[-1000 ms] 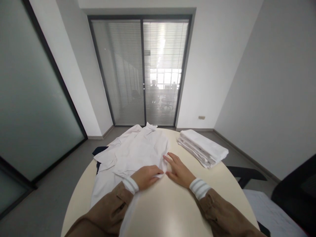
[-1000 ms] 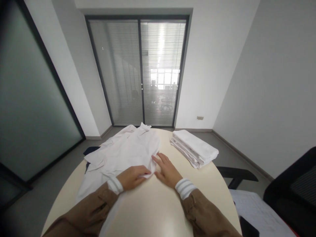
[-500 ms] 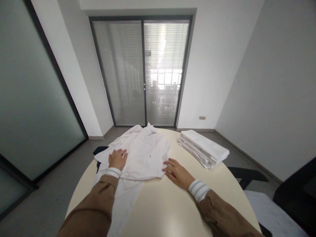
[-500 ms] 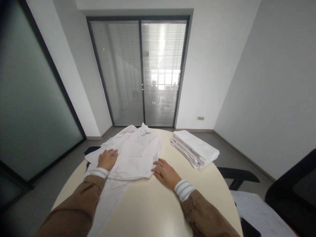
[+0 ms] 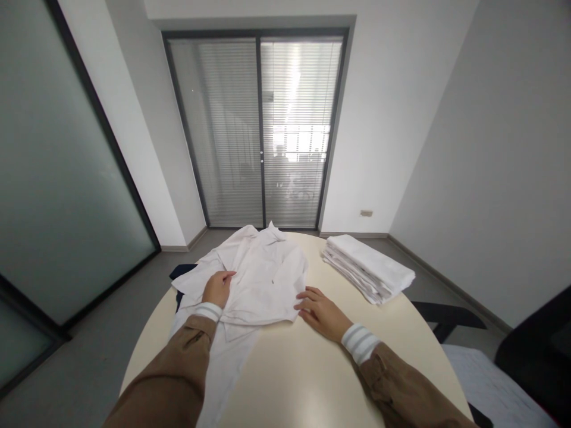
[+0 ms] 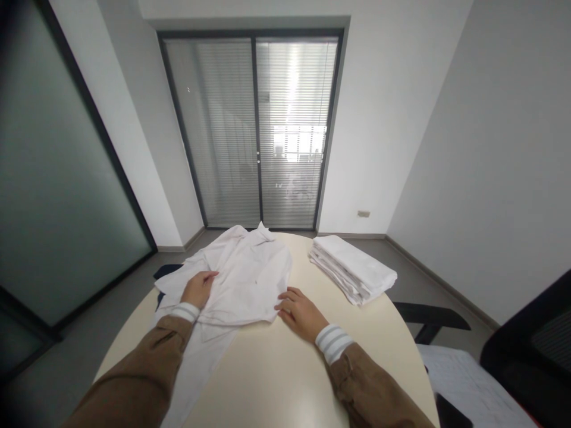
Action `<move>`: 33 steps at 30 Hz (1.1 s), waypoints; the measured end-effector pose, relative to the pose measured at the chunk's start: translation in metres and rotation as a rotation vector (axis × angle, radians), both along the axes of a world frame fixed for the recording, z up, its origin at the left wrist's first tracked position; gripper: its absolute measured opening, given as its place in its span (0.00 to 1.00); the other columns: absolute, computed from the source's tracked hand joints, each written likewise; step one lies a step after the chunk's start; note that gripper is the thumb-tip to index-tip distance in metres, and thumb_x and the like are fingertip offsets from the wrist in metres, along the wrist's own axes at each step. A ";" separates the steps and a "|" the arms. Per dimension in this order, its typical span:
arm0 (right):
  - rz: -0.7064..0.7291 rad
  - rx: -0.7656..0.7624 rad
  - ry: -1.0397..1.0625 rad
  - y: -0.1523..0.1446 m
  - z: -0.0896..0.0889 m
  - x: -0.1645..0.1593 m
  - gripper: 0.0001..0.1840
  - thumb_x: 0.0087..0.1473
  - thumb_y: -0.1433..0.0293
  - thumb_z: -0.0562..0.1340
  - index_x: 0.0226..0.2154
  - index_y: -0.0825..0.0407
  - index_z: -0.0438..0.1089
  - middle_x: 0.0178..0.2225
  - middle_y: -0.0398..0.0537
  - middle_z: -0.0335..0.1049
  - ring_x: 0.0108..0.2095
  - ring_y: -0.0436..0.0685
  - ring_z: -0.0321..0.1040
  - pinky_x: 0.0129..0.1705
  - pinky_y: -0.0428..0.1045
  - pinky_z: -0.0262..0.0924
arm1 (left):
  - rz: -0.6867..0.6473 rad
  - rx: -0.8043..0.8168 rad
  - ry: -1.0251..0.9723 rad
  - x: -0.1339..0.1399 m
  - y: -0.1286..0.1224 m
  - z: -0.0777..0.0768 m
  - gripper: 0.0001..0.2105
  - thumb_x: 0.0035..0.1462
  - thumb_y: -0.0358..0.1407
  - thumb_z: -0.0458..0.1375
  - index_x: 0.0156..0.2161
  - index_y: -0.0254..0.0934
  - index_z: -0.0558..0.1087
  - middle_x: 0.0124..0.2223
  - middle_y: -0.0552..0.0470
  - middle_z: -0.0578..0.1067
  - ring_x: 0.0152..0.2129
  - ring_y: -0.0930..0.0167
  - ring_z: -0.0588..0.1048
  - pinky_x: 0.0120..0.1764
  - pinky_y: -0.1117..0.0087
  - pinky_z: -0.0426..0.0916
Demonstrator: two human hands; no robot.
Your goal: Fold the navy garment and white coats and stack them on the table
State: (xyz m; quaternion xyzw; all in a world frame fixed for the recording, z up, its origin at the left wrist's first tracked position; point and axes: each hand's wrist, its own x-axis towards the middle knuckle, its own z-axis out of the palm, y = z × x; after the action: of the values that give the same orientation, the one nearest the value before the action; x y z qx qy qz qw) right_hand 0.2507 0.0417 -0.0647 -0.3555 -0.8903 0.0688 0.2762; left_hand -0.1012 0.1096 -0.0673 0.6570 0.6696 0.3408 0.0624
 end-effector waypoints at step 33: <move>-0.105 -0.183 0.202 -0.002 0.006 -0.002 0.12 0.64 0.70 0.50 0.44 0.50 0.67 0.41 0.52 0.71 0.43 0.59 0.67 0.48 0.55 0.62 | -0.744 0.039 -0.400 0.098 -0.083 0.069 0.11 0.62 0.38 0.54 0.44 0.38 0.76 0.44 0.46 0.78 0.43 0.65 0.75 0.50 0.66 0.68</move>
State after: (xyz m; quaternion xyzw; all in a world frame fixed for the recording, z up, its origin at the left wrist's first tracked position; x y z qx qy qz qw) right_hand 0.2489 0.0402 -0.0588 -0.4164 -0.8282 0.1705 0.3341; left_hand -0.0030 0.0267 0.0019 0.7760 0.3550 0.4282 0.2974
